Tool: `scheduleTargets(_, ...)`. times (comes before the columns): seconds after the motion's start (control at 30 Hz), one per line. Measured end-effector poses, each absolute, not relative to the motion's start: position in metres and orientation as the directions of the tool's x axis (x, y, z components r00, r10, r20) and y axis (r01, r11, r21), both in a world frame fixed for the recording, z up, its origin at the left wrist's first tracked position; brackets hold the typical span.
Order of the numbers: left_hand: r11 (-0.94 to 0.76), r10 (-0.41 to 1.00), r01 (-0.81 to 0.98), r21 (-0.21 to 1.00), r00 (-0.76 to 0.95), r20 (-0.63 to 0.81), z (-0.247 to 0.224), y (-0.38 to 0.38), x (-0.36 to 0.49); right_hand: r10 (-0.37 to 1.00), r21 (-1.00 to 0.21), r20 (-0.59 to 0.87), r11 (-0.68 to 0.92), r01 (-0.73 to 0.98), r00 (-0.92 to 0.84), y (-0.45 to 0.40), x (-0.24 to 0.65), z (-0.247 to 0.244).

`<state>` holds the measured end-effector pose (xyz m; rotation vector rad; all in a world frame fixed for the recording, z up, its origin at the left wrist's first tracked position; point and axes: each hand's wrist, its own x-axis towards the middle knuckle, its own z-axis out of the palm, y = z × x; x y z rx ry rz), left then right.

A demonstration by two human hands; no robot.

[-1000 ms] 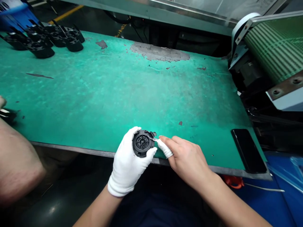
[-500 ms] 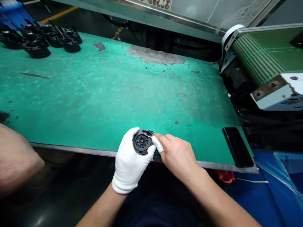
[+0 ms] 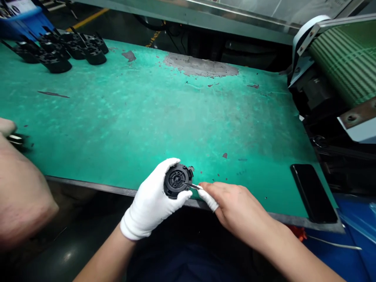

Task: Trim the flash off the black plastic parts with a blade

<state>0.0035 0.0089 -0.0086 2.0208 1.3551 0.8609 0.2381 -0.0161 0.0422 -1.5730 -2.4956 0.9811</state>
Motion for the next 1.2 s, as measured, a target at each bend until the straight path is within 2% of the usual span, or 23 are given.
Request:
scheduleTargets(0.17, -0.346, 0.919, 0.564, 0.750, 0.367, 0.148, -0.005, 0.015, 0.001, 0.749, -0.519, -0.382, 0.311, 0.796, -0.541, -0.007, 0.240, 0.046)
scheduleTargets(0.37, -0.345, 0.906, 0.537, 0.770, 0.403, 0.125, 0.000, 0.021, 0.000, 0.771, -0.471, -0.330, 0.366, 0.803, -0.545, -0.006, 0.247, 0.044)
scheduleTargets(0.53, -0.386, 0.854, 0.492, 0.780, 0.511, 0.100, 0.005, 0.030, -0.001, 0.720, -0.491, -0.375, 0.380, 0.784, -0.584, -0.001, 0.245, 0.050)
scheduleTargets(0.73, -0.392, 0.854, 0.491, 0.778, 0.508, 0.111, 0.004, 0.031, -0.001, 0.757, -0.470, -0.349, 0.369, 0.802, -0.552, 0.000, 0.243, 0.048)
scheduleTargets(0.9, -0.385, 0.839, 0.483, 0.787, 0.538, 0.080, 0.008, 0.035, -0.003, 0.686, -0.431, -0.421, 0.425, 0.796, -0.594, 0.016, 0.241, 0.061)
scheduleTargets(0.97, -0.385, 0.827, 0.480, 0.788, 0.558, 0.064, 0.009, 0.037, -0.002, 0.668, -0.468, -0.410, 0.431, 0.772, -0.621, 0.022, 0.242, 0.066)
scheduleTargets(1.03, -0.382, 0.841, 0.484, 0.787, 0.535, 0.079, 0.007, 0.033, 0.000, 0.691, -0.568, -0.370, 0.360, 0.740, -0.621, 0.019, 0.243, 0.067)
scheduleTargets(1.07, -0.383, 0.865, 0.496, 0.780, 0.488, 0.114, 0.004, 0.029, 0.002, 0.721, -0.639, -0.356, 0.276, 0.718, -0.594, 0.013, 0.241, 0.065)
scheduleTargets(1.13, -0.388, 0.912, 0.544, 0.744, 0.342, 0.226, -0.005, 0.018, 0.007, 0.786, -0.779, -0.394, -0.010, 0.627, -0.477, -0.008, 0.233, 0.057)
scheduleTargets(1.2, -0.370, 0.926, 0.613, 0.698, 0.184, 0.329, -0.014, 0.005, 0.013, 0.768, -0.825, -0.533, -0.381, 0.417, -0.354, -0.036, 0.218, 0.046)
